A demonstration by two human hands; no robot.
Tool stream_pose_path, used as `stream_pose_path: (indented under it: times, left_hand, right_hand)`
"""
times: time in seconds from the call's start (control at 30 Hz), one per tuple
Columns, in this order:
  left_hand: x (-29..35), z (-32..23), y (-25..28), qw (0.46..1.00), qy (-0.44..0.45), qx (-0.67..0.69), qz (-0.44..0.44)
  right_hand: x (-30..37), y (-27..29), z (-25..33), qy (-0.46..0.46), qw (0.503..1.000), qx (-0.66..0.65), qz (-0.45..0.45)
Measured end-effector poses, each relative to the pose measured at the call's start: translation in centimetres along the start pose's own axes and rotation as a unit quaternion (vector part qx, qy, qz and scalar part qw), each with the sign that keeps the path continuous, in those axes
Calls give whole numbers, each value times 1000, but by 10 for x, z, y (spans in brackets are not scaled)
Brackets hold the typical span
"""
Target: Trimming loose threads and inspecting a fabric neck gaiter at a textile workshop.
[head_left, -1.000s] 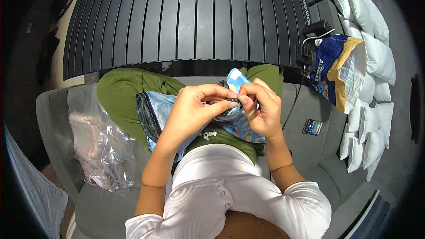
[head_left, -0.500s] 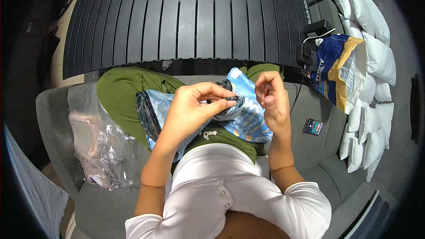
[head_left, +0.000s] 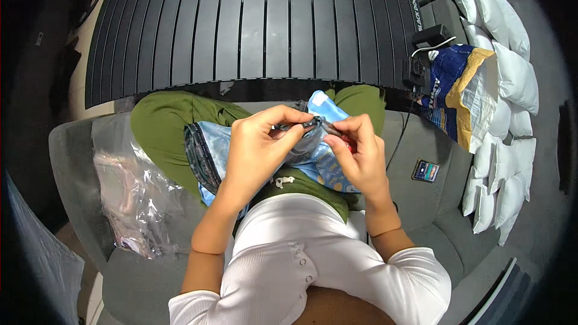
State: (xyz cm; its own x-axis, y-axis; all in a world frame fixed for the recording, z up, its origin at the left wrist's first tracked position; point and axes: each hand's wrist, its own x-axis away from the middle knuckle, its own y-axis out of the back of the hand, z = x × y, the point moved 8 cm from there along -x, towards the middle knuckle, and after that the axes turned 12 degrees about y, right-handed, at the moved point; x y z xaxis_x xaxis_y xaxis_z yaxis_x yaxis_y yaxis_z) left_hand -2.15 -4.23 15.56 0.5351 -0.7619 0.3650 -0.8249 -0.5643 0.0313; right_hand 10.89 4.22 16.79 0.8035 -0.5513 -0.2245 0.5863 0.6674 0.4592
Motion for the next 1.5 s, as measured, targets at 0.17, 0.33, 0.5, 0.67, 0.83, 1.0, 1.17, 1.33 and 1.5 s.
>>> stream_pose_path:
  times: [0.17,0.33,0.5,0.67,0.83,1.0,1.17,1.33,1.5]
  left_hand:
    - [1,-3,-1,1000,-8,-19,0]
    - [1,-4,-1,1000,-18,-21,-5]
    - [2,-2,-2,999,-15,-29,3]
    - [2,-2,-4,999,-2,-45,18]
    - [2,-1,-5,998,8,-65,20]
    - [1,0,-5,998,18,-65,20]
    - [2,-1,-6,999,22,-23,30]
    - [2,8,-9,992,76,60,86]
    - [3,1,-14,978,88,140,131]
  right_hand:
    - [-6,2,7,21,999,31,-9]
    - [-7,3,6,27,999,46,-7]
    - [-9,3,9,40,998,49,-6]
    - [-8,3,9,40,998,58,4]
    - [-10,5,13,60,995,79,14]
    - [-9,8,8,44,997,62,2]
    - [-8,13,4,23,999,0,-39]
    - [-5,11,3,4,1000,-16,-10]
    - [-3,18,-4,-12,978,-190,-90]
